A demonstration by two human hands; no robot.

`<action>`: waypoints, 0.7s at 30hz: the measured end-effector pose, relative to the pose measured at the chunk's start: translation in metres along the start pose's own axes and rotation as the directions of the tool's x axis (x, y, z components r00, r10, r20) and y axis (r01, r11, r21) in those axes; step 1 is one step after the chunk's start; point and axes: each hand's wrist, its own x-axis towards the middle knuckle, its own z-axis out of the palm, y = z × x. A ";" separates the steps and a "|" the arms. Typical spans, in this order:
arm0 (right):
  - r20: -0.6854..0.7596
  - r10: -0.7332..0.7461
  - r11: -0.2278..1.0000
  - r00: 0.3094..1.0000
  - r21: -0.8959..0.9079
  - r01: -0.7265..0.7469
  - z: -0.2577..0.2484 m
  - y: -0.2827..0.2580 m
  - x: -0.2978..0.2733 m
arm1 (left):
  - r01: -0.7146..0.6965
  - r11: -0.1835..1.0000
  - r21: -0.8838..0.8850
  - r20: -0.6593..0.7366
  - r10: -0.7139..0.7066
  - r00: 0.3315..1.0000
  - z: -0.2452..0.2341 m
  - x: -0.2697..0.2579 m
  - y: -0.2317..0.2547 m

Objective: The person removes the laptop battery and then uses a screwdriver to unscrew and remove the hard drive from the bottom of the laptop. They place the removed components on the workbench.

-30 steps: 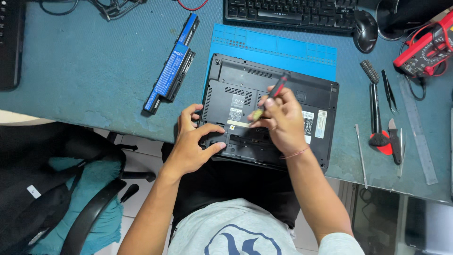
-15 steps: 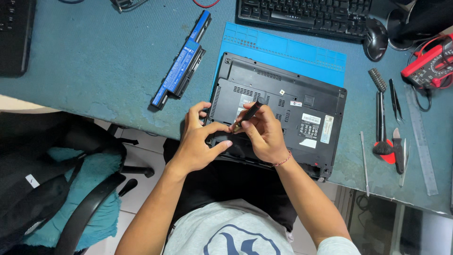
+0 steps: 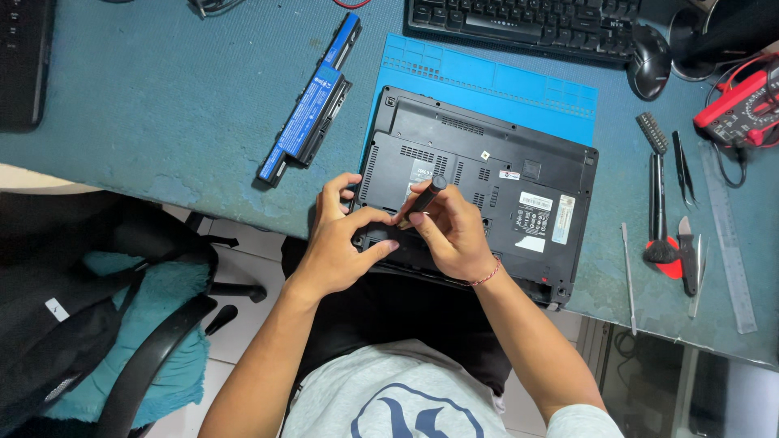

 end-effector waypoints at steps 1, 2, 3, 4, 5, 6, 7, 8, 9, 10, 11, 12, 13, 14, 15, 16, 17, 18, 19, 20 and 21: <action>-0.002 0.001 1.000 1.000 0.000 -0.001 0.000 0.000 0.000 | 0.000 1.000 0.000 0.002 0.000 1.000 0.000 0.000 0.001; 0.004 -0.004 1.000 1.000 -0.011 0.004 0.000 -0.001 0.000 | 0.001 1.000 0.002 -0.001 -0.001 1.000 0.000 0.000 0.001; 0.010 -0.008 1.000 1.000 -0.022 0.009 0.000 -0.001 0.000 | 0.001 1.000 0.004 -0.005 -0.001 1.000 0.000 0.000 0.002; 0.011 -0.009 1.000 1.000 -0.021 0.009 0.000 0.000 -0.001 | 0.001 1.000 0.005 -0.005 -0.001 1.000 -0.001 0.000 0.002; 0.013 -0.014 0.999 1.000 -0.035 0.015 0.000 0.001 -0.002 | 0.001 1.000 0.005 -0.006 -0.001 1.000 -0.001 0.001 0.002; 0.013 -0.020 0.999 1.000 -0.049 0.021 -0.001 0.002 -0.003 | -0.001 1.000 0.005 -0.005 0.001 1.000 -0.001 0.001 0.002; 0.012 -0.020 0.999 1.000 -0.049 0.021 -0.001 0.003 -0.003 | -0.001 1.000 0.006 -0.005 0.001 1.000 -0.001 0.001 0.002; 0.013 -0.038 0.998 0.999 -0.045 0.038 -0.001 0.003 -0.003 | 0.003 1.000 -0.001 -0.007 -0.003 1.000 -0.001 0.001 0.002; 0.014 -0.056 0.998 0.998 -0.040 0.056 -0.001 0.003 -0.003 | 0.008 1.000 -0.007 -0.010 -0.008 1.000 -0.001 0.000 0.003; 0.012 -0.054 0.998 0.998 -0.040 0.055 -0.001 0.002 -0.003 | 0.009 1.000 -0.007 -0.008 -0.009 1.000 -0.001 0.000 0.003; 0.021 -0.089 0.991 0.996 -0.098 0.091 -0.001 0.001 -0.002 | 0.019 1.000 -0.006 -0.009 -0.019 1.000 -0.001 0.000 0.003; 0.031 -0.125 0.979 0.992 -0.158 0.128 -0.002 0.000 -0.001 | 0.026 1.000 -0.006 -0.009 -0.026 1.000 0.000 0.001 0.003; 0.029 -0.125 0.979 0.992 -0.158 0.128 -0.002 -0.006 0.001 | 0.025 1.000 -0.006 -0.007 -0.026 1.000 0.000 0.002 0.002; 0.074 -0.192 0.949 0.979 -0.242 0.205 -0.001 -0.011 0.003 | 0.028 1.000 -0.002 -0.007 -0.028 1.000 0.001 0.002 0.001; 0.125 -0.253 0.905 0.959 -0.319 0.281 -0.001 -0.017 0.005 | 0.031 1.000 0.003 -0.006 -0.031 1.000 0.001 0.001 0.000; 0.125 -0.253 0.905 0.959 -0.319 0.280 -0.002 -0.016 0.006 | 0.031 1.000 0.003 -0.005 -0.031 0.999 0.001 0.001 0.001; 0.152 -0.289 0.857 0.945 -0.398 0.326 -0.004 -0.015 0.007 | 0.034 0.999 -0.003 -0.007 -0.034 0.999 0.001 0.001 0.002; 0.181 -0.323 0.800 0.929 -0.473 0.370 -0.005 -0.013 0.008 | 0.036 0.999 -0.007 -0.009 -0.036 0.999 0.000 0.001 0.004; 0.181 -0.323 0.800 0.929 -0.472 0.370 -0.005 -0.018 0.010 | 0.036 0.999 -0.006 -0.009 -0.036 0.999 0.000 0.000 0.004; 0.215 -0.283 0.798 0.935 -0.489 0.354 -0.005 -0.022 0.013 | 0.039 0.999 0.000 -0.006 -0.039 0.999 0.000 0.001 0.004; 0.248 -0.241 0.794 0.938 -0.505 0.338 -0.005 -0.026 0.016 | 0.042 0.999 0.006 -0.004 -0.042 0.999 0.000 0.001 0.003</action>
